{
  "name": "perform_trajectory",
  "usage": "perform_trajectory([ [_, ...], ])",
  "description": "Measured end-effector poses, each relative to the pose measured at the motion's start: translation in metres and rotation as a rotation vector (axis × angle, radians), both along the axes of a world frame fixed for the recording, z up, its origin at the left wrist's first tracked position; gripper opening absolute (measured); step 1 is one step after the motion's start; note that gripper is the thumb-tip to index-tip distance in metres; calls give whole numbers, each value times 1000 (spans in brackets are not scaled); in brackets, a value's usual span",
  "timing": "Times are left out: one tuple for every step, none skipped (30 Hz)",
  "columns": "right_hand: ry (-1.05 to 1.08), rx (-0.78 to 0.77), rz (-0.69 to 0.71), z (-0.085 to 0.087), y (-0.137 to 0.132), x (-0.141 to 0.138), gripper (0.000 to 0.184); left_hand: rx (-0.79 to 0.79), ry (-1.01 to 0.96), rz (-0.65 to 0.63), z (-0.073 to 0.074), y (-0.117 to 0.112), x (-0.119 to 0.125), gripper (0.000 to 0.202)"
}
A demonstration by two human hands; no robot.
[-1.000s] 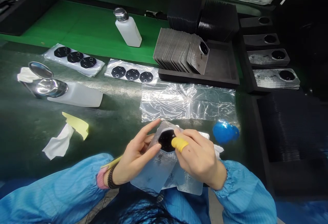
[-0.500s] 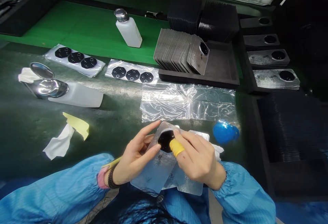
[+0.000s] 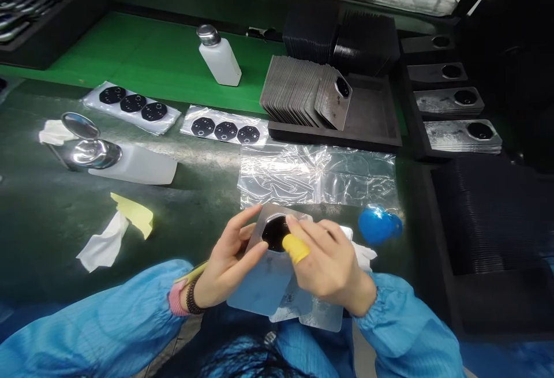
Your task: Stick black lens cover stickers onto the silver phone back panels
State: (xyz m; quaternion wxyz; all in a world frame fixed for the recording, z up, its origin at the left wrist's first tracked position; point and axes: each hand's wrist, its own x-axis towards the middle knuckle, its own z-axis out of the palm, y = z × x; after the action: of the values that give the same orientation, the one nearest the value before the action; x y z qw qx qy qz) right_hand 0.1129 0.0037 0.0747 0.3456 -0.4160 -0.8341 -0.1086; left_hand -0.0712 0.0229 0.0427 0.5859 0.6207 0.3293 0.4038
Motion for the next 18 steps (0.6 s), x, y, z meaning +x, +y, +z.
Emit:
perform_trajectory([
  [101, -68, -22, -1, 0, 1, 25, -14, -6, -5, 0, 0, 1, 52],
  [214, -147, -42, -3, 0, 2, 32, -23, -10, -8, 0, 1, 1, 55],
  [338, -229, -59, -4, -1, 3, 37, -29, -11, -8, -1, 1, 1, 58],
  [466, -310, -66, -5, -2, 4, 41, -31, -10, -5, -1, 1, 1, 59],
  [590, -392, -60, -6, -2, 4, 41, -33, -7, -3, -1, 1, 1, 60],
  [700, -482, -42, -6, -3, 4, 38, -33, -5, -3, -2, 0, 1, 59],
  [789, -579, -23, -6, -4, 4, 33, -34, -2, -6, -2, 0, 0, 57],
  [857, -672, -13, -5, -4, 4, 26, -33, 2, -11, -2, 1, 0, 54],
  [902, -757, -15, -4, -3, 4, 20, -29, 7, -17, -1, 1, -1, 51],
  [932, -827, -29, -2, -3, 3, 17, -21, 13, -22, -1, 1, -1, 48],
  [954, -877, -53, -1, -2, 3, 17, -9, 19, -27, 0, 1, -1, 46],
  [971, -908, -77, 1, -2, 3, 18, 3, 25, -32, 0, 1, -1, 45],
  [986, -926, -96, 2, -1, 3, 19, 15, 24, -38, 0, 1, -1, 46],
  [1000, -936, -108, 3, 0, 3, 19, 27, 18, -48, 0, 1, -1, 49],
  [1011, -942, -112, 3, 1, 3, 18, 39, 8, -60, -1, 1, -1, 55],
  [1018, -940, -110, 3, 1, 3, 16, 55, -1, -71, -2, 1, -1, 63],
  [1017, -933, -100, 1, 2, 3, 14, 75, 0, -79, -3, 1, -1, 70],
  [1009, -912, -89, -1, 3, 3, 13, 102, 14, -82, -4, 0, 0, 75],
])
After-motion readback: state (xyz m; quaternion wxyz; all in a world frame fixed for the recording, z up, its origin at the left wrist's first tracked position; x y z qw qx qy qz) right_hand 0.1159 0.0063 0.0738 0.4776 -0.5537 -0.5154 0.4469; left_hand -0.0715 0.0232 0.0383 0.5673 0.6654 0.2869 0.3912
